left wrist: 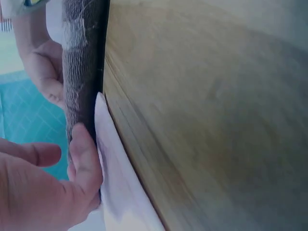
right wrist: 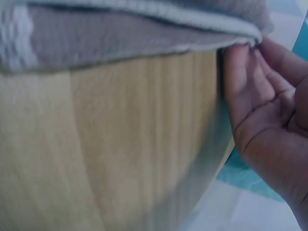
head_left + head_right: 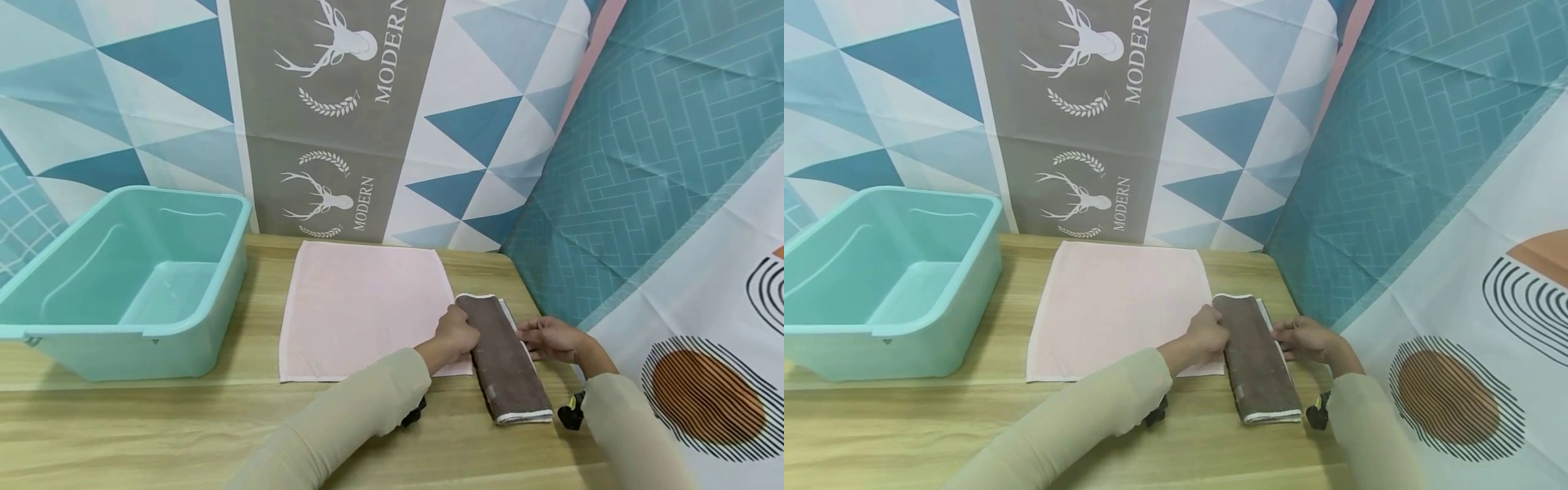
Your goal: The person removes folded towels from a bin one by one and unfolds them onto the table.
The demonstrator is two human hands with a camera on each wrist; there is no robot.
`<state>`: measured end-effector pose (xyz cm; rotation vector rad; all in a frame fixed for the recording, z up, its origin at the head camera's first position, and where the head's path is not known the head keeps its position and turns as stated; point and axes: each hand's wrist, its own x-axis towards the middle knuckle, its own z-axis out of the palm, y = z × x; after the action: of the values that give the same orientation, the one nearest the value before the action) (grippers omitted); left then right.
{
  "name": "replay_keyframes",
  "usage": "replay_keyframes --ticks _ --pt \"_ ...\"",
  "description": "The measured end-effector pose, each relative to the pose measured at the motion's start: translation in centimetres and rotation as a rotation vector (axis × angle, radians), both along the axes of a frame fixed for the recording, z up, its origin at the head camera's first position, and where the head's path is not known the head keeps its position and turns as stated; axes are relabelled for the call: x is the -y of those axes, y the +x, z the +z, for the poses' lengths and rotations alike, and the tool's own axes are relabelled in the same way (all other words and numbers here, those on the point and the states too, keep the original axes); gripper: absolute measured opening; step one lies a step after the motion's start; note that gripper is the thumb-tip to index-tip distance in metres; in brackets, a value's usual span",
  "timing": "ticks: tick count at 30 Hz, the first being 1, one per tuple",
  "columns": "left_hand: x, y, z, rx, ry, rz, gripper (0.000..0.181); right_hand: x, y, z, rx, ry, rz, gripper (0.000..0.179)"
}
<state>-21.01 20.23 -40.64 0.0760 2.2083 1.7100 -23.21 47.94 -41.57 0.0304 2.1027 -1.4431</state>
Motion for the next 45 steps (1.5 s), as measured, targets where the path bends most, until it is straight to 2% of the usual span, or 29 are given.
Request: replay_keyframes --ticks 3,8,14,16,24,31,36,42,45 --pt "-0.3 0.2 0.2 -0.173 -0.099 -0.066 0.038 -0.5 -0.1 -0.4 0.02 -0.032 -0.018 0.04" --pt "-1.0 0.6 0.6 -0.395 -0.312 -0.188 0.031 -0.8 -0.4 -0.9 0.027 -0.053 -0.014 0.02" --pt "-2.1 0.9 0.6 -0.651 -0.538 -0.35 0.022 -0.6 -0.3 -0.8 0.009 -0.063 -0.02 0.018" --pt "-2.4 0.9 0.5 -0.699 -0.584 -0.412 0.022 -0.6 -0.2 -0.8 -0.005 -0.066 -0.024 0.019" --pt "-3.4 1.7 0.2 -0.828 -0.764 -0.723 0.026 -0.6 0.0 -1.2 -0.04 -0.076 -0.024 0.016" --pt "-4.8 2.5 -0.2 -0.908 -0.937 -0.881 0.045 -0.7 0.1 -1.1 -0.049 -0.07 -0.013 0.017" --pt "-5.7 2.9 -0.2 -0.945 -1.014 -0.919 0.047 -1.0 0.0 -1.1 -0.054 -0.067 -0.001 0.019" --pt "-6.0 2.7 -0.2 -1.068 -1.081 -0.85 0.037 -1.3 0.1 -1.3 -0.04 -0.093 0.005 0.021" --pt "-5.8 2.3 0.0 -1.075 -1.083 -0.845 0.035 -1.4 0.2 -1.4 -0.036 -0.095 0.012 0.021"
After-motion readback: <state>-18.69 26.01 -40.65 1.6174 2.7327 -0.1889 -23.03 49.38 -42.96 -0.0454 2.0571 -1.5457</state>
